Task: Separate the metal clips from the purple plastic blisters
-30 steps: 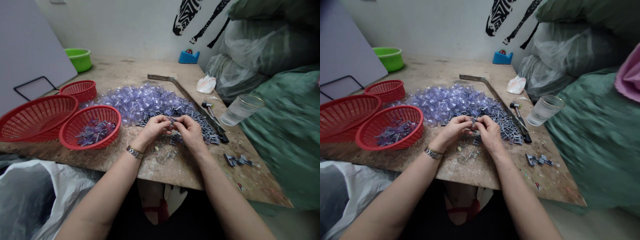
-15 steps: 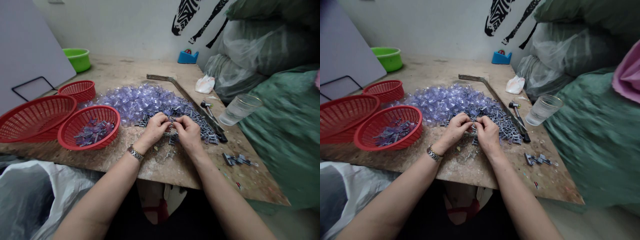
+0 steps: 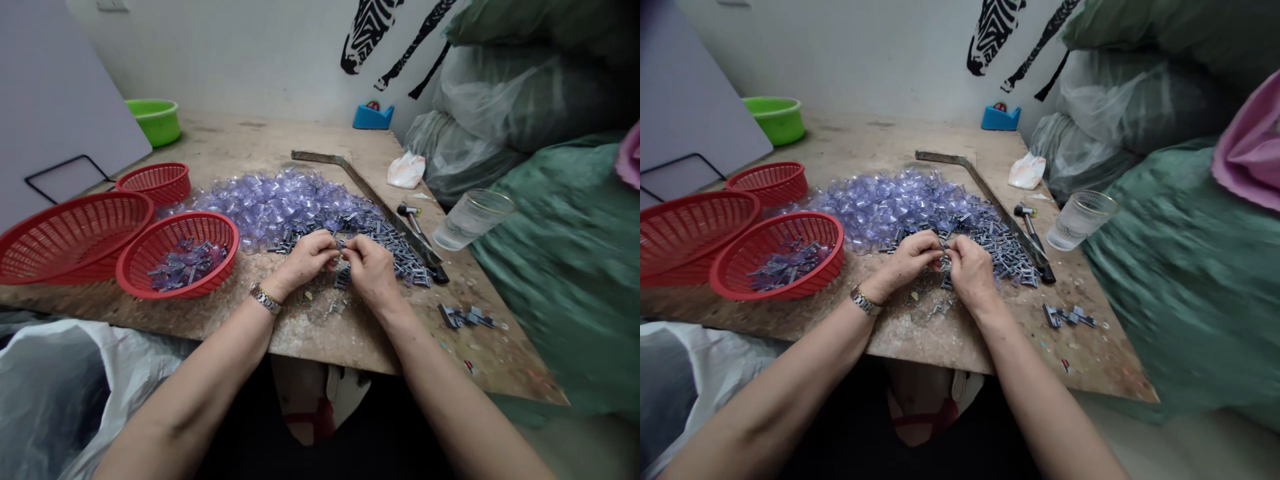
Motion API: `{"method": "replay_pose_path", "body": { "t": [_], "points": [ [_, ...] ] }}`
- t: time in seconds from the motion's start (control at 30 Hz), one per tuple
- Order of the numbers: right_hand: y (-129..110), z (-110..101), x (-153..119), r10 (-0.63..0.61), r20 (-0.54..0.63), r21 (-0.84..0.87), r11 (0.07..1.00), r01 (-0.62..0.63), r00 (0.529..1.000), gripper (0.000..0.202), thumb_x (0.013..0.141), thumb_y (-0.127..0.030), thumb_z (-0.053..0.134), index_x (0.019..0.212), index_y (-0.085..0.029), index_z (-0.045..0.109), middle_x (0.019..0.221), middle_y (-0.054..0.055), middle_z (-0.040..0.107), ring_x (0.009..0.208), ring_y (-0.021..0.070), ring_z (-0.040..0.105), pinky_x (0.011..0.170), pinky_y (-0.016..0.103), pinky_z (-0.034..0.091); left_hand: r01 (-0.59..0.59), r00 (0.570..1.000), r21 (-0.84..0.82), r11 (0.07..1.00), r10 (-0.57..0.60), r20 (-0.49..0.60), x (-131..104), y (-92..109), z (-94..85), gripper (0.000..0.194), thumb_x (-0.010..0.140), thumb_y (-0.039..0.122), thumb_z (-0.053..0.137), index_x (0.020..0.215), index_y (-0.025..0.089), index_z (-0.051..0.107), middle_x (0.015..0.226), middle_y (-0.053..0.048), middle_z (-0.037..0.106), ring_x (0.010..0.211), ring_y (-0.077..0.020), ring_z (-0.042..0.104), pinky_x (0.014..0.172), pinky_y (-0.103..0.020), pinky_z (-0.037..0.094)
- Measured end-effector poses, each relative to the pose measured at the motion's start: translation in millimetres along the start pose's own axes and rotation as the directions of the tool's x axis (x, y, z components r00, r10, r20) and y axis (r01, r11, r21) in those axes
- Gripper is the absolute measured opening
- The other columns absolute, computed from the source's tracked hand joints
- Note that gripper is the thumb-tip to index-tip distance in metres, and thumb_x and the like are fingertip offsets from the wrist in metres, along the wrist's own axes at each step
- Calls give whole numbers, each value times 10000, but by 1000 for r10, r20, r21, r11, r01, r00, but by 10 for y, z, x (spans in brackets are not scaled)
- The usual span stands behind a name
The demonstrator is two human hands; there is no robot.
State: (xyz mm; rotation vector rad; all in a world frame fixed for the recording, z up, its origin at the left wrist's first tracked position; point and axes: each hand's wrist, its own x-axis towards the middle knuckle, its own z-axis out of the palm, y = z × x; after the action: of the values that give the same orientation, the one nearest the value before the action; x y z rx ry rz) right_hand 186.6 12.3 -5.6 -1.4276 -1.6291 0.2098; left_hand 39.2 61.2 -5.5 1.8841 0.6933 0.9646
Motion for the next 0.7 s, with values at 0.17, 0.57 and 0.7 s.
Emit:
{"method": "replay_pose_path", "body": {
  "t": [0.17, 0.57, 0.7],
  "points": [
    [46, 8, 37, 135, 64, 237, 960, -147, 989, 110, 759, -258, 549, 661, -220, 520, 625, -25, 557, 615, 153, 543, 616, 283, 420, 36, 997, -42, 998, -39, -72, -15, 32, 49, 222, 801, 211, 565, 593, 162, 505, 732, 0, 476, 649, -107, 494, 594, -227, 453],
    [108, -7, 74, -63, 6, 68, 996, 63, 998, 118, 807, -299, 606, 837, -213, 681, 863, 68, 702, 830, 218, 634, 785, 354, 492, 171, 969, -256, 951, -210, -133, -2, -33, 105, 114, 772, 257, 562, 721, 156, 547, 799, 5, 518, 647, -98, 567, 606, -239, 533],
    [87, 6, 54, -75, 0, 26, 997, 75, 997, 119, 817, -304, 607, 866, -222, 676, 881, 70, 706, 832, 222, 636, 787, 360, 491, 216, 964, -259, 941, -248, -99, -4, 24, 111, 122, 786, 257, 536, 713, 159, 530, 693, 28, 530, 613, -94, 563, 602, -218, 511]
  ]
}}
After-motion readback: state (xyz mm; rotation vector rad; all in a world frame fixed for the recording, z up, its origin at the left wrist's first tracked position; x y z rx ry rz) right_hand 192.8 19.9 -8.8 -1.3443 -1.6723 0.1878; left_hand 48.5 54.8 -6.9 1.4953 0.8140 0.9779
